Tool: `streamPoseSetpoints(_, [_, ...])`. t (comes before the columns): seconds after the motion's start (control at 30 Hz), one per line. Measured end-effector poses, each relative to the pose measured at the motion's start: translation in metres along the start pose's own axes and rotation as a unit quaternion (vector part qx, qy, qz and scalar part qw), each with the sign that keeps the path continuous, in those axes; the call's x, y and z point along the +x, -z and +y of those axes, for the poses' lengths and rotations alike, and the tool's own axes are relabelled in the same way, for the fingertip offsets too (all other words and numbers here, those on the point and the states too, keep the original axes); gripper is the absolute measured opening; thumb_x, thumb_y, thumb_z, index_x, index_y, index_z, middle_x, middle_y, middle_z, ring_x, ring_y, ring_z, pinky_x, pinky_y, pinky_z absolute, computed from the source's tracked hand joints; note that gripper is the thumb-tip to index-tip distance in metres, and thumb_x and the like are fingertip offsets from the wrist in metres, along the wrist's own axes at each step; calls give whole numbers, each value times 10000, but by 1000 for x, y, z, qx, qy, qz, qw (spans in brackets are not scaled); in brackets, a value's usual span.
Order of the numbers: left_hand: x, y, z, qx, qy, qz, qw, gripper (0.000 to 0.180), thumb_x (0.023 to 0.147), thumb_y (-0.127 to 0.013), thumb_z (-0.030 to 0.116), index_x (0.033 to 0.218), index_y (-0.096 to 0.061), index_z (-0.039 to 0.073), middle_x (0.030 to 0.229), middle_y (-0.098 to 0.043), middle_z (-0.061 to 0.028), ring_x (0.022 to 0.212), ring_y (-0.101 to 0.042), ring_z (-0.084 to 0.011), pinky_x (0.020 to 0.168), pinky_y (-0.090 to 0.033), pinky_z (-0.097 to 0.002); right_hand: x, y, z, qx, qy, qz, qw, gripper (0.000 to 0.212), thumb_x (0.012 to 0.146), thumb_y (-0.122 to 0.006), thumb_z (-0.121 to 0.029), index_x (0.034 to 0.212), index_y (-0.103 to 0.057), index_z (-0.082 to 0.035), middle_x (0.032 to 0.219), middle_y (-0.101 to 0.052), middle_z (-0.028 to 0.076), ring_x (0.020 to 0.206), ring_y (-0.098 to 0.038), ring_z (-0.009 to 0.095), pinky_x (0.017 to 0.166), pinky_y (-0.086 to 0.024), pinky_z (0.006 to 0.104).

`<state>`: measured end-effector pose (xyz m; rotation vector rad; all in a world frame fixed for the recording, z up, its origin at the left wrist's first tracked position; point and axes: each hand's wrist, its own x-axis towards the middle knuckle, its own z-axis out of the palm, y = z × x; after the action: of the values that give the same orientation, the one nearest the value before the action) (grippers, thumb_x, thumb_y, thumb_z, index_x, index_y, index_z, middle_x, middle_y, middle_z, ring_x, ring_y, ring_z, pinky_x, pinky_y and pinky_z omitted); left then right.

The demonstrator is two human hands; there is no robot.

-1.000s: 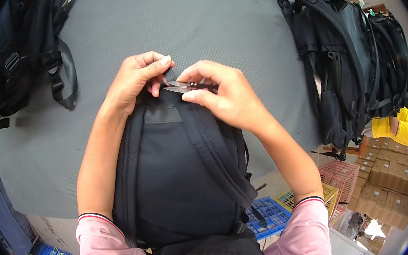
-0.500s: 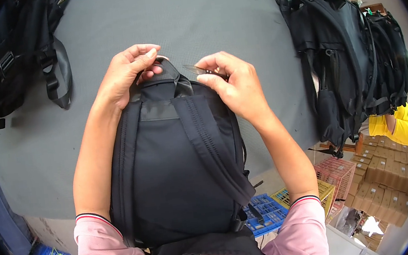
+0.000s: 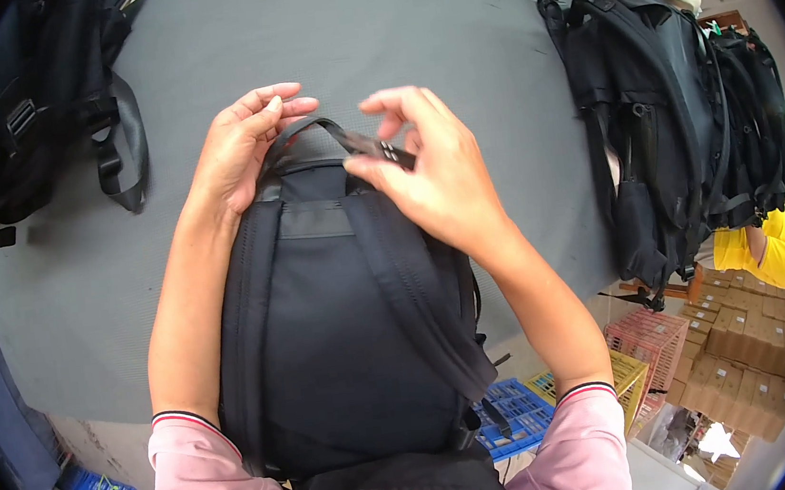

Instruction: Using small snips to trim loose threads and inspect backpacks at a factory workstation.

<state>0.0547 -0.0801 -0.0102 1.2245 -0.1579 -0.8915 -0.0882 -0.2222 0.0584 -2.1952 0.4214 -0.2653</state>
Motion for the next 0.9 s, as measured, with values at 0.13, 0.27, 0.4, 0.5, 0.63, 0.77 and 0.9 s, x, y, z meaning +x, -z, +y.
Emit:
streamPoseSetpoints(0.13, [-9,13,13,0,-22,24,999,254,959,-466,110,1159,-560,-15,1025,-659,-134,913,-612,-139,838,-499,-272,38,-30,11,8,-12,-49,999,348,754,-733,-146,1062,-600,-54,929,-632,76,720,-567,186,647,-470,313])
streamPoseSetpoints(0.27, [-36,36,32,172,5,16,985,260,938,-486,92,1162,-569,-8,1003,-666,-112,913,-612,-139,835,-487,-267,36,-34,18,18,-30,-47,998,268,789,-692,-94,1044,-620,-61,889,-675,81,749,-618,200,685,-489,324])
streamPoseSetpoints(0.4, [-60,32,14,186,-35,12,982,273,853,-613,41,1125,-615,11,970,-665,-68,918,-593,-113,871,-458,-246,27,-37,4,-119,82,5,989,183,808,-653,-62,986,-633,-103,900,-613,38,743,-630,223,667,-493,351])
streamPoseSetpoints(0.5, [-59,28,17,186,-27,11,982,295,834,-622,11,1129,-614,13,994,-647,-58,945,-584,-115,875,-453,-243,31,-37,-15,-147,138,8,979,188,806,-651,-71,985,-633,-125,894,-572,29,741,-628,224,636,-493,364])
streamPoseSetpoints(0.63, [-54,27,10,184,-63,-22,981,307,808,-618,-29,1112,-614,9,1021,-640,-84,955,-590,-142,864,-483,-275,34,-44,-4,-149,113,-31,982,206,798,-661,-89,999,-621,-107,901,-568,40,729,-624,226,605,-489,363])
streamPoseSetpoints(0.77, [-54,27,10,177,-43,-21,983,325,779,-639,-39,1098,-602,11,1019,-640,-88,969,-581,-148,872,-480,-281,17,-37,-5,-166,143,25,975,198,786,-673,-89,970,-601,-74,907,-548,52,700,-614,231,579,-478,351])
streamPoseSetpoints(0.9, [-55,29,11,184,-38,-8,982,346,764,-654,-35,1098,-581,13,1018,-641,-88,970,-577,-152,872,-480,-286,4,-29,-23,-245,182,10,952,216,751,-699,-83,942,-597,-81,888,-531,43,643,-585,219,562,-465,338])
